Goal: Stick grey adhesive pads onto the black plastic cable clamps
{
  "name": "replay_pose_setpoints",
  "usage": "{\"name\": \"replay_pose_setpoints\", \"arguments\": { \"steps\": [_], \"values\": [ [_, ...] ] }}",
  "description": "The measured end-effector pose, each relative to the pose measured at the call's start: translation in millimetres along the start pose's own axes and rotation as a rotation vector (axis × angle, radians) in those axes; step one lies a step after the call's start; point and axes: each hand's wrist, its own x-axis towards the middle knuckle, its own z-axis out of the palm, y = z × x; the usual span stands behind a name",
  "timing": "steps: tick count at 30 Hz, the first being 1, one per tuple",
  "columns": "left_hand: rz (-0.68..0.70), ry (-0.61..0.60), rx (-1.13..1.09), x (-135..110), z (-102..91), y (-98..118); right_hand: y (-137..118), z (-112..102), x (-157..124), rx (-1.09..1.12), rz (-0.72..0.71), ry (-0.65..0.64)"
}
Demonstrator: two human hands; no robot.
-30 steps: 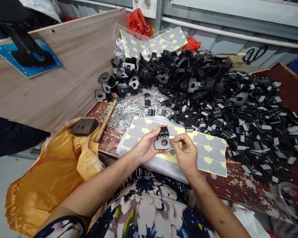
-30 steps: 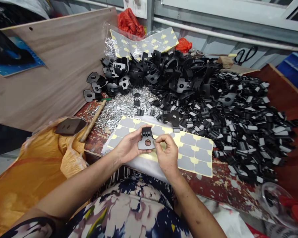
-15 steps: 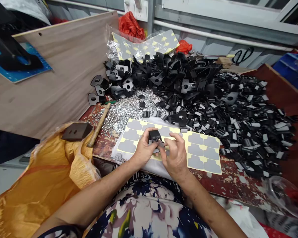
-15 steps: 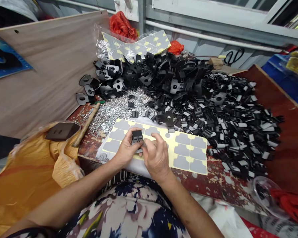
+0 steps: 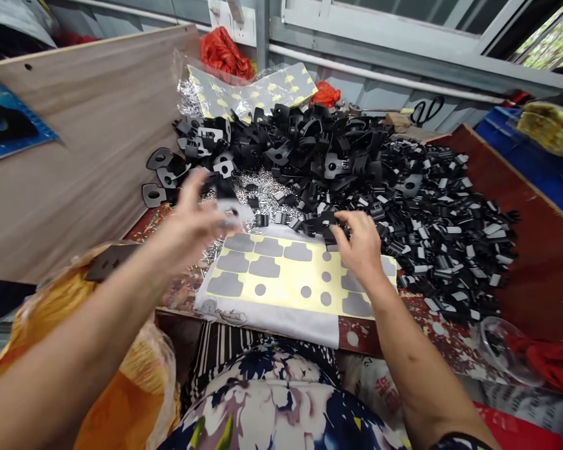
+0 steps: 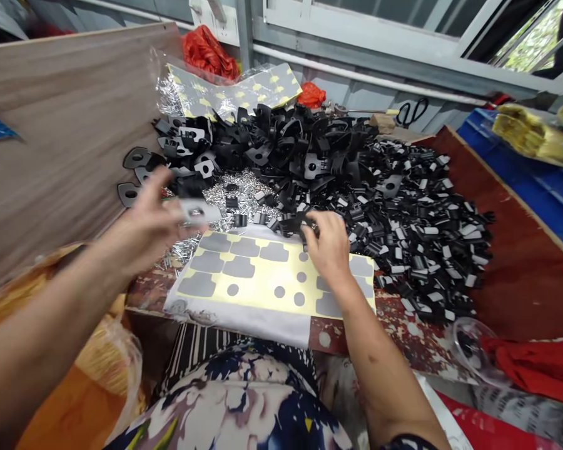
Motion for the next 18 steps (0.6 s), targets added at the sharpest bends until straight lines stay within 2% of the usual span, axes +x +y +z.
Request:
{"name": "replay_pose_setpoints", "arguments": {
  "steps": [2, 4, 5, 7, 9, 10, 12, 14, 18],
  "values": [
    [0.258, 0.221, -0.006, 22.7, -15.4, 27.2, 18.8, 4.1, 22.8, -0.010, 0.081, -0.013],
    [0.350, 0.325, 0.033, 29.3, -18.5, 28.1, 28.8, 13.1, 32.0, 0.065, 0.171, -0.079],
    [0.314, 0.301, 0.072, 25.8, -14.4, 18.0, 29.0, 18.6, 30.4, 0.121, 0.201, -0.082],
    [0.129, 0.125, 0.144, 9.0, 3.5, -17.2, 18.4, 31.1, 15.8, 0.285, 0.250, -0.039],
    [-0.070, -0.069, 0.127, -12.8, 28.2, -57.8, -4.5, 44.4, -9.4, 0.515, 0.330, -0.036],
    [-0.098, -0.122, 0.063, -22.0, 39.8, -74.9, -18.5, 50.9, -23.5, 0.633, 0.379, -0.078],
    [-0.088, -0.137, -0.088, -32.1, 55.3, -96.7, -45.4, 62.1, -49.6, 0.784, 0.432, -0.216],
    [-0.075, -0.077, -0.181, -29.0, 55.8, -101.9, -64.0, 69.5, -69.2, 0.771, 0.410, -0.311],
    [-0.218, 0.069, -0.202, -3.9, 25.1, -91.0, -68.2, 74.1, -88.2, 0.457, 0.212, -0.294]
  ]
}}
